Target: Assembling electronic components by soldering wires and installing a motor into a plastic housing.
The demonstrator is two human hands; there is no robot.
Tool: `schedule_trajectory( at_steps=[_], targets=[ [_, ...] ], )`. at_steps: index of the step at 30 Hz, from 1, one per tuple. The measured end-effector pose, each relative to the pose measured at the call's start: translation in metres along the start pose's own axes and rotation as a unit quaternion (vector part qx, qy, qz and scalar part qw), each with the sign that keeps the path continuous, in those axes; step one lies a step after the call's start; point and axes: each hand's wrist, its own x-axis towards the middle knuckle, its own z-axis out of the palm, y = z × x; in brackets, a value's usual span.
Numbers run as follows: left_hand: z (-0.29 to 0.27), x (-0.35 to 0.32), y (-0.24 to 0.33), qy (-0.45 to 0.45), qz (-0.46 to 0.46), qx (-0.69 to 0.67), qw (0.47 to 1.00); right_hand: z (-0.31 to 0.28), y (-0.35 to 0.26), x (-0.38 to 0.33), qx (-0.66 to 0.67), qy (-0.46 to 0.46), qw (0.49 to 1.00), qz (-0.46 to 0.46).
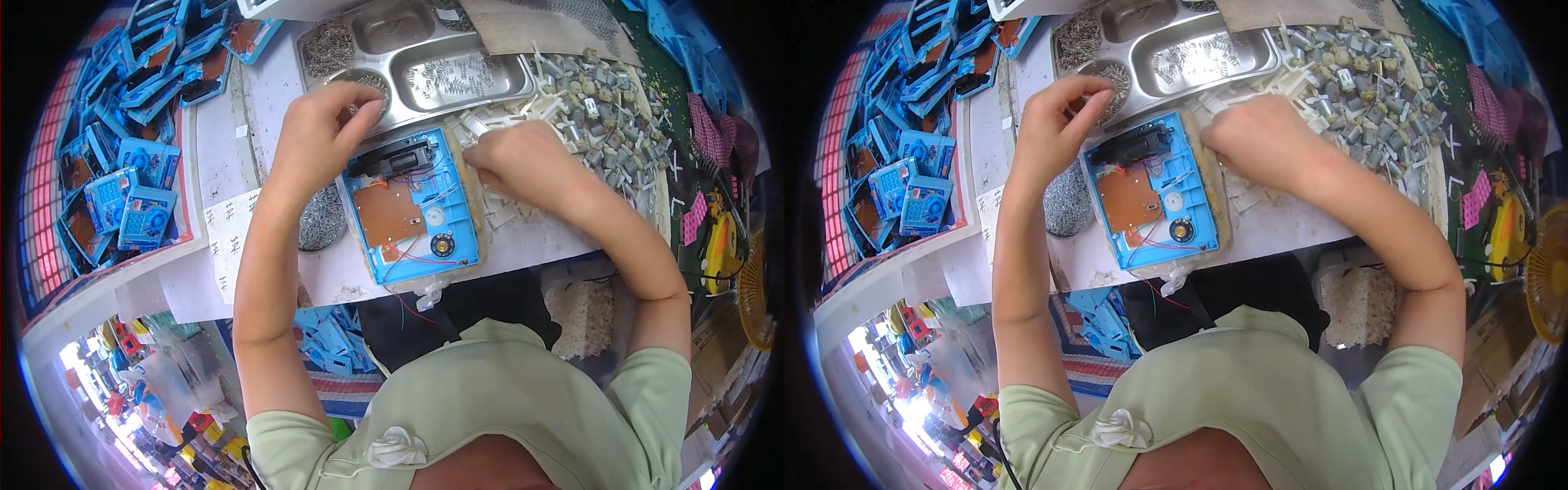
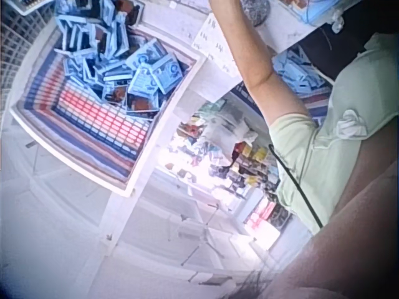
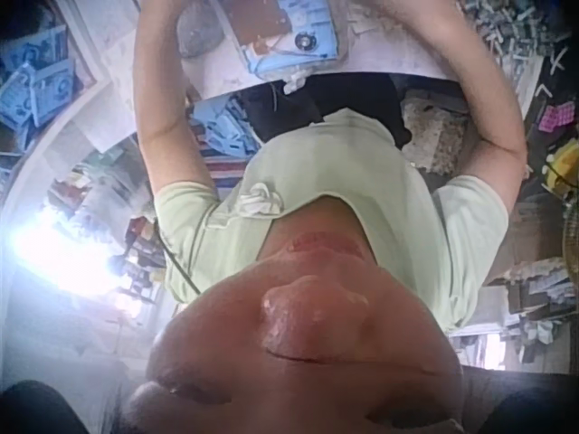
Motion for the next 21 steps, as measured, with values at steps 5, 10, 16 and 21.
schedule_trajectory(
  at_steps=[5, 10, 16, 21],
  targets=[
    [-0.003, -0.030, -0.022, 0.044, -0.051, -0.040, 0.997, 0.008, -0.010, -0.009, -0.017, 0.016, 0.999, 0.045],
    [-0.007, -0.026, -0.033, 0.078, -0.053, 0.127, 0.987, -0.027, -0.007, 0.002, 0.004, 0.009, 0.998, 0.070],
    [-0.001, -0.005, -0.026, 0.019, -0.036, 0.212, 0.976, -0.049, 0.014, 0.043, -0.051, 0.068, 0.982, 0.168],
    [0.009, 0.003, -0.028, -0.014, -0.022, 0.231, 0.973, -0.031, 0.031, 0.053, -0.048, 0.021, 0.982, 0.181]
  ],
)
